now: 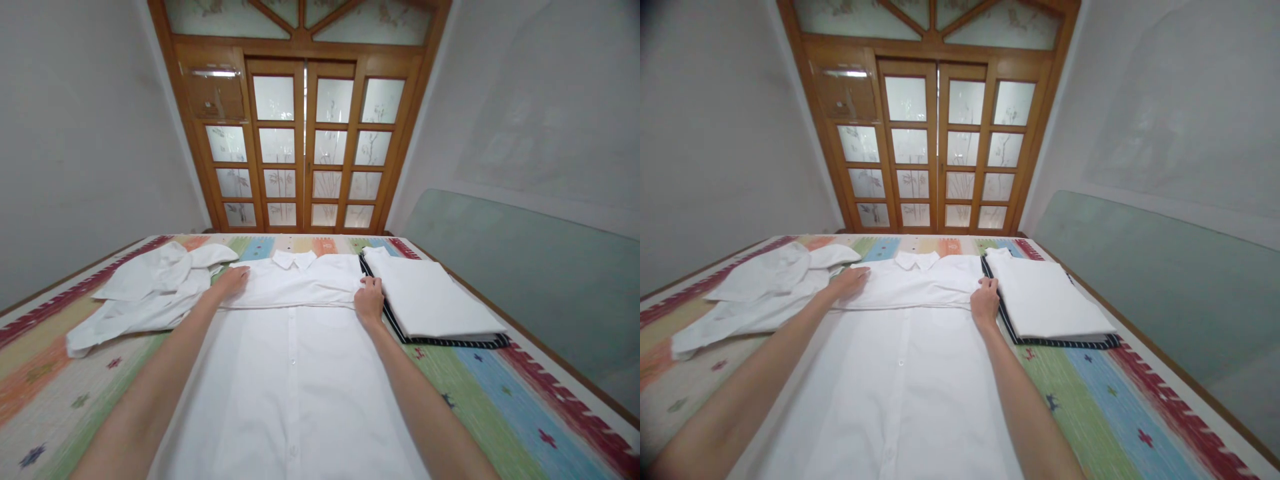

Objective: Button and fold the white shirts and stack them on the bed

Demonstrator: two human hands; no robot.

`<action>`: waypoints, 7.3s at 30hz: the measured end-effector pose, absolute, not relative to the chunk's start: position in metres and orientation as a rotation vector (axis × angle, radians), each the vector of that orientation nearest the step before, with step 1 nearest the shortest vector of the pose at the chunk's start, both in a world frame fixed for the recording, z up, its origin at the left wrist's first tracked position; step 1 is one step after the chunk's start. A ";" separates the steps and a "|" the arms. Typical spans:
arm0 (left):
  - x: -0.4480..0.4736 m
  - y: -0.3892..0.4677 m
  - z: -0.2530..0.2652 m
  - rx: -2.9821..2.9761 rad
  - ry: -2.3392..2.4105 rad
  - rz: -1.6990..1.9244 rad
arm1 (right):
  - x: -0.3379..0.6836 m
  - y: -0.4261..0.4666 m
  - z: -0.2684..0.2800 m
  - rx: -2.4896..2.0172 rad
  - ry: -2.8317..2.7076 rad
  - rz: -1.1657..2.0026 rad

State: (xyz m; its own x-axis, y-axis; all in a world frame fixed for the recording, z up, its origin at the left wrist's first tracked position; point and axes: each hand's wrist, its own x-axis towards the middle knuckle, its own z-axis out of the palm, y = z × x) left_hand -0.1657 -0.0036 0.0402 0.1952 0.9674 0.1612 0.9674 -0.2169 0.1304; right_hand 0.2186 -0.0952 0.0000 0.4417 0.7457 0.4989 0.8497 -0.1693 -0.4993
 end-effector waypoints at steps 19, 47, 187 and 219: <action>-0.153 0.022 0.019 -2.121 -2.150 -0.547 | 0.220 -0.096 -0.003 -1.963 -1.248 -0.217; -0.104 -0.064 0.003 -2.644 -1.797 -0.154 | 0.188 -0.108 -0.008 -1.820 -2.201 -0.044; -0.102 -0.256 0.002 -3.048 -1.030 -0.217 | 0.192 -0.277 0.019 -0.650 -2.881 0.326; -0.226 -0.215 0.031 -2.170 -2.404 -0.957 | 0.285 -0.246 -0.016 -1.601 -2.074 0.168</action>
